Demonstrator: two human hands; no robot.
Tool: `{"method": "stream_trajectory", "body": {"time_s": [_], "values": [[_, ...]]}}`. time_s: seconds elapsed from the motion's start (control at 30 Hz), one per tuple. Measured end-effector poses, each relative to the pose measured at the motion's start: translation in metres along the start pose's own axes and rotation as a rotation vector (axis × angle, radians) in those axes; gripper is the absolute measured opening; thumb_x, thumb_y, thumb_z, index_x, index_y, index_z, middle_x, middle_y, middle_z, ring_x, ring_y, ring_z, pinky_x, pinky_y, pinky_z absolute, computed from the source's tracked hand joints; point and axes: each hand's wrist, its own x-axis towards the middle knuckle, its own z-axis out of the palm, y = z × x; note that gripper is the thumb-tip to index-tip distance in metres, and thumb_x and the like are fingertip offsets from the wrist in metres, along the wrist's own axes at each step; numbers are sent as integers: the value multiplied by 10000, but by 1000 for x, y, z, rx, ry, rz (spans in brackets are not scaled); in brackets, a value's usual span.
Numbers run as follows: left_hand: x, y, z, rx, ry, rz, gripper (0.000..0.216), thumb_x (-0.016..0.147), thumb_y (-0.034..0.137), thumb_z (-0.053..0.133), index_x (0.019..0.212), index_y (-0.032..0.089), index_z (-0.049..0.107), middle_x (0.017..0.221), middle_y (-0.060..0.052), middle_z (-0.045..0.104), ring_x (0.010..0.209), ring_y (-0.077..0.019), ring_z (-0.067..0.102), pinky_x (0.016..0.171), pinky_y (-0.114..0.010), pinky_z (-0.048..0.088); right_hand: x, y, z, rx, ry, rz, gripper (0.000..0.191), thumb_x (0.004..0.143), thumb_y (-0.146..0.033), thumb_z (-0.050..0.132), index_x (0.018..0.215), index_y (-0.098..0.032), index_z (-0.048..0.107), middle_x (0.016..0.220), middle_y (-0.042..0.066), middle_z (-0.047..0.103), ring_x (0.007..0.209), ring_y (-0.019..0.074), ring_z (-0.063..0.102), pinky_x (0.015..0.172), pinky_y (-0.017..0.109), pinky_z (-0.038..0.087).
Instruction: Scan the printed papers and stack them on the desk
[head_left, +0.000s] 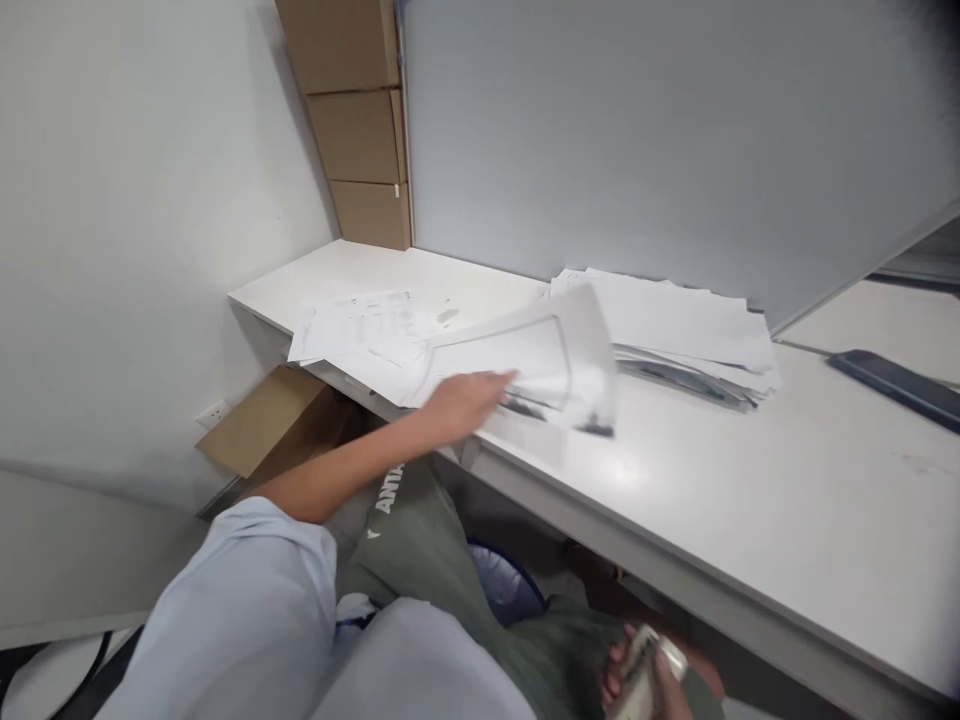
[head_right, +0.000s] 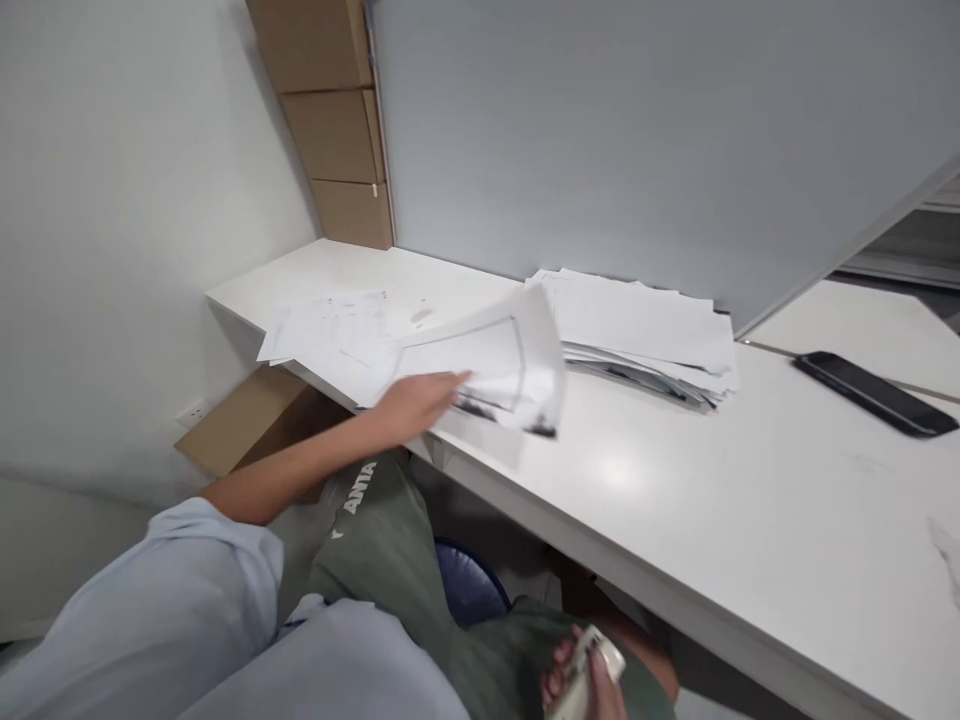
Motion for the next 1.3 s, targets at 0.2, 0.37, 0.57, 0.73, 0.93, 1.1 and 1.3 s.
{"method": "stream_trajectory", "body": {"time_s": [0.2, 0.37, 0.57, 0.73, 0.93, 1.1, 1.3], "values": [[0, 97, 65, 77, -328, 456, 653, 960, 403, 486, 1519, 137, 280, 1596, -113, 243, 1478, -325, 182, 1178, -436, 250, -28, -25, 90, 43, -103, 42, 524, 625, -511, 814, 982, -171, 635, 651, -17, 631, 433, 86, 487, 368, 190, 376], [-8, 110, 76, 218, -154, 490, 540, 957, 85, 348, 1494, 145, 344, 1563, -145, 306, 1408, -328, 360, 1087, -461, 375, -32, -33, 102, 105, -178, 50, 420, 728, -500, 742, 967, -175, 623, 659, -24, 608, 432, 83, 467, 374, 203, 386], [-13, 106, 88, 232, 7, 529, 555, 936, 68, 336, 1490, 105, 343, 1550, -152, 317, 1402, -309, 379, 1047, -447, 434, -31, -43, 117, 213, -198, 12, 379, 766, -490, 708, 969, -185, 613, 677, -29, 607, 433, 80, 471, 383, 205, 401], [-20, 107, 94, 220, 46, 663, 561, 933, 90, 355, 1494, 97, 336, 1547, -125, 336, 1462, -277, 241, 1172, -454, 322, -25, -51, 124, 176, -185, -10, 376, 737, -531, 728, 765, -184, 588, 609, -26, 591, 429, 86, 466, 392, 211, 401], [-23, 109, 87, 223, 79, 721, 537, 939, 92, 361, 1476, 86, 369, 1532, -123, 360, 1449, -276, 255, 1181, -444, 332, -25, -60, 121, 100, -222, 27, 475, 782, -608, 641, 640, -155, 611, 441, -14, 501, 396, 95, 439, 403, 221, 348], [-24, 109, 88, 228, 131, 713, 512, 945, 94, 360, 1455, 73, 400, 1522, -122, 375, 1436, -290, 278, 1171, -441, 350, -26, -62, 124, 123, -188, 23, 454, 771, -590, 657, 627, -163, 604, 433, -20, 490, 387, 95, 430, 406, 225, 339], [-21, 108, 87, 170, 127, 712, 539, 945, 91, 356, 1484, 84, 347, 1525, -131, 366, 1445, -288, 248, 1177, -458, 333, -27, -59, 126, 124, -179, -27, 443, 791, -563, 654, 610, -160, 610, 451, -11, 506, 410, 90, 433, 420, 218, 342]]}}
